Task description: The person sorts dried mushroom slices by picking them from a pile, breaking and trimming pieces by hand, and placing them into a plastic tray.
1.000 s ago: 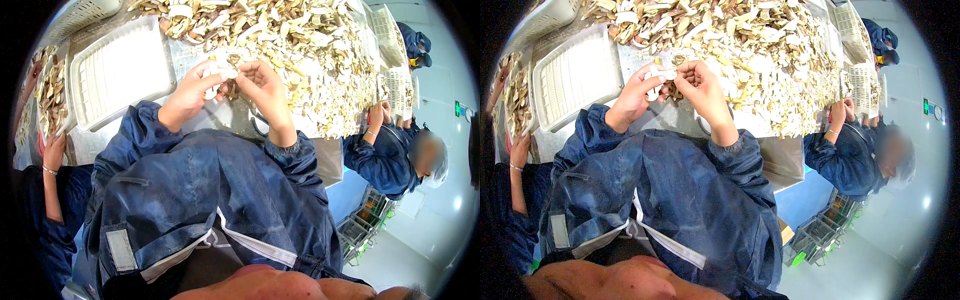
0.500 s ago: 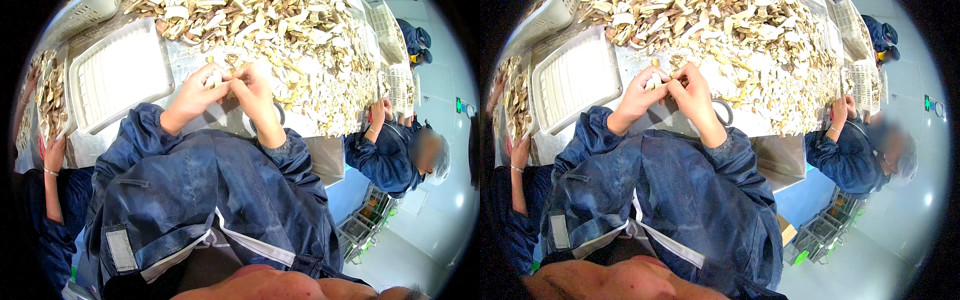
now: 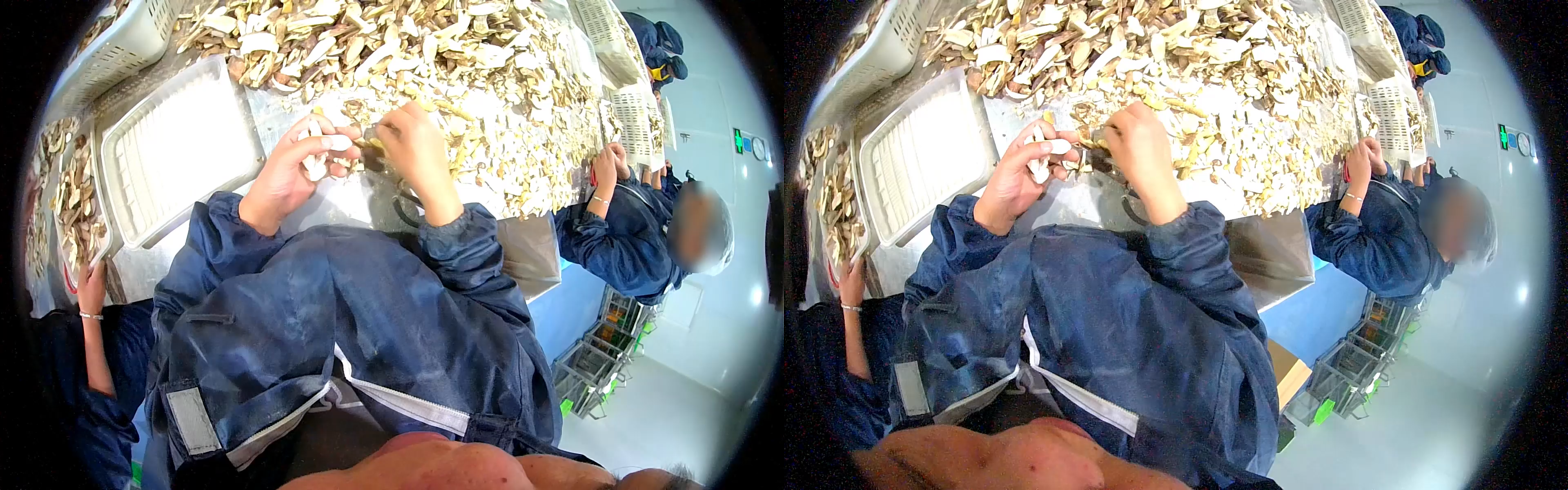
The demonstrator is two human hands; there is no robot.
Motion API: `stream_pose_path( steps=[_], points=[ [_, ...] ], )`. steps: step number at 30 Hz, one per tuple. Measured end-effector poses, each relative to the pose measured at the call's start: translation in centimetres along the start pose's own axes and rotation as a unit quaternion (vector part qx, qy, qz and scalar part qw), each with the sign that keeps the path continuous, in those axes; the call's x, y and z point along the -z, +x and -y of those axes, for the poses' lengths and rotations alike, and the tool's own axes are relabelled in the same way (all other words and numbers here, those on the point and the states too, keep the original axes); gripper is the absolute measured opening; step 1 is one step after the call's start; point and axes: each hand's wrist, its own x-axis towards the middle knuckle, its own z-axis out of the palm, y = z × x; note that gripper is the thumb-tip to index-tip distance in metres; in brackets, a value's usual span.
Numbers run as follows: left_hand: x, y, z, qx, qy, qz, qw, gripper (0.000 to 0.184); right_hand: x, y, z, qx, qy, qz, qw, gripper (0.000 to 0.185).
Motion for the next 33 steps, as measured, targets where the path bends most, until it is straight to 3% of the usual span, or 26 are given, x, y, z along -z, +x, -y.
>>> stream_pose_path(
  steps=[3, 7, 12, 19, 22, 28, 31, 33],
  points=[
    [-0.1, 0.1, 0.1, 0.016, -0.03, 0.009, 0.999, 0.014, 2.1, -0.4, -2.4, -0.064, -0.134, -0.058, 0.987, 0.007],
    [0.1, 0.3, 1.0, 0.034, -0.056, 0.028, 0.997, 0.018, 2.8, 2.0, -2.5, -0.101, -0.062, -0.069, 0.991, 0.014],
    [0.7, 0.4, 0.8, 0.029, -0.067, 0.04, 0.997, 0.02, 0.2, 5.1, -2.7, -0.07, -0.094, -0.069, 0.991, 0.021],
    [0.6, 0.5, 0.8, 0.037, -0.062, 0.029, 0.997, 0.024, 1.7, 2.9, -1.7, -0.172, -0.008, 0.001, 0.985, 0.018],
    [0.5, 0.4, 0.8, 0.032, -0.055, 0.018, 0.998, 0.027, 2.7, 2.2, -0.8, -0.261, 0.176, 0.04, 0.948, 0.019],
    [0.2, 0.3, 0.7, 0.033, -0.057, 0.016, 0.998, 0.034, 2.8, 1.1, 0.1, -0.246, 0.365, 0.101, 0.892, 0.021],
    [-0.5, 0.2, 0.4, 0.053, -0.097, 0.023, 0.994, 0.033, 3.2, 0.5, 3.1, -0.213, 0.458, 0.191, 0.842, 0.024],
    [-0.3, 0.1, 0.4, 0.061, -0.101, 0.032, 0.992, 0.035, 3.6, 1.0, 3.2, -0.194, 0.341, 0.152, 0.907, 0.026]
  ],
)
